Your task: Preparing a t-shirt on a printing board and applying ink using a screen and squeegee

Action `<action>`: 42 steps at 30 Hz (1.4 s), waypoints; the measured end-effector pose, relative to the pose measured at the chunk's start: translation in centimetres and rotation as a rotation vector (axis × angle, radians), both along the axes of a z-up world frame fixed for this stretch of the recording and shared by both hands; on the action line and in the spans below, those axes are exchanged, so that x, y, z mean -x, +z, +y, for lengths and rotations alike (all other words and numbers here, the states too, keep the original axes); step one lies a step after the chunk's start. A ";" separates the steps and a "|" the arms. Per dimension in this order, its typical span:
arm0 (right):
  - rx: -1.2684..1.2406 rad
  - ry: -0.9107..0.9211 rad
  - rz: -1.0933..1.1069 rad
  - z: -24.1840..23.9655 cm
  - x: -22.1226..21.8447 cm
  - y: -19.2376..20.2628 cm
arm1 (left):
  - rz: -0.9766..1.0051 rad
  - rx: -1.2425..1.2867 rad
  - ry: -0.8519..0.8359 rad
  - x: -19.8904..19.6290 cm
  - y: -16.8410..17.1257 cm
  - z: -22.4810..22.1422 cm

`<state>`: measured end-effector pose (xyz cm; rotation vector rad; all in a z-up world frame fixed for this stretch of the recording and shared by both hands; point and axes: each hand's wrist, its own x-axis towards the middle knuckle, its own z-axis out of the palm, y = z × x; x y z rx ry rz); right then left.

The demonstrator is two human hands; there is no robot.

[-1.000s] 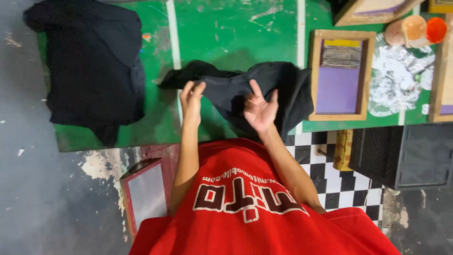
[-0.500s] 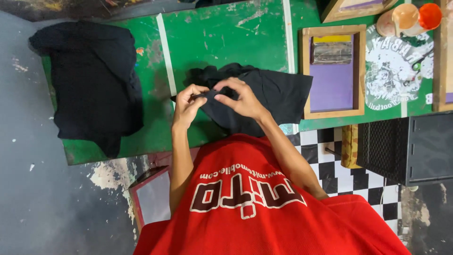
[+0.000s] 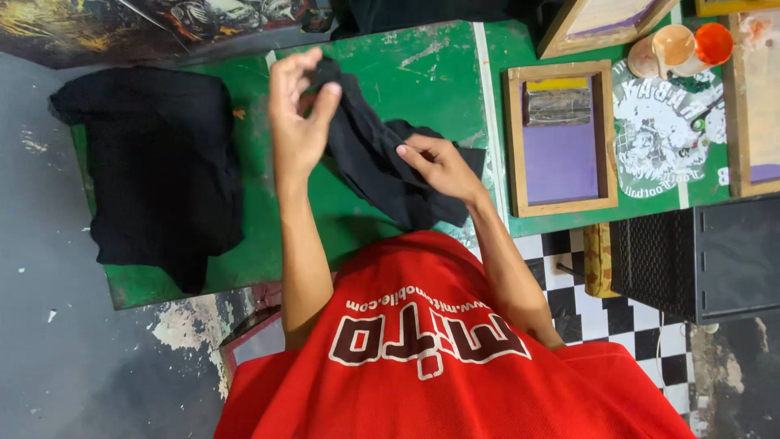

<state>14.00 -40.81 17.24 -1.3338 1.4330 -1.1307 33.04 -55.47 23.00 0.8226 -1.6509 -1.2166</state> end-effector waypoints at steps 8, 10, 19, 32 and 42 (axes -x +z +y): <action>0.000 -0.109 -0.695 0.5 -1.2 -3.8 | -0.172 -0.249 -0.439 0.0 -1.8 5.8; -0.002 -0.002 -0.674 -0.1 -1.1 -2.4 | -0.244 -0.219 -0.418 0.1 -0.6 5.6; 0.024 0.010 -0.186 -0.9 -1.7 4.4 | -0.121 0.306 -0.115 -2.3 2.9 -0.9; 0.082 -0.037 -0.297 -1.1 0.1 2.5 | -0.166 0.044 -0.496 -1.1 -0.4 0.3; -0.019 0.181 -0.321 -1.2 1.1 2.0 | -0.137 0.240 -0.343 0.3 3.0 -0.1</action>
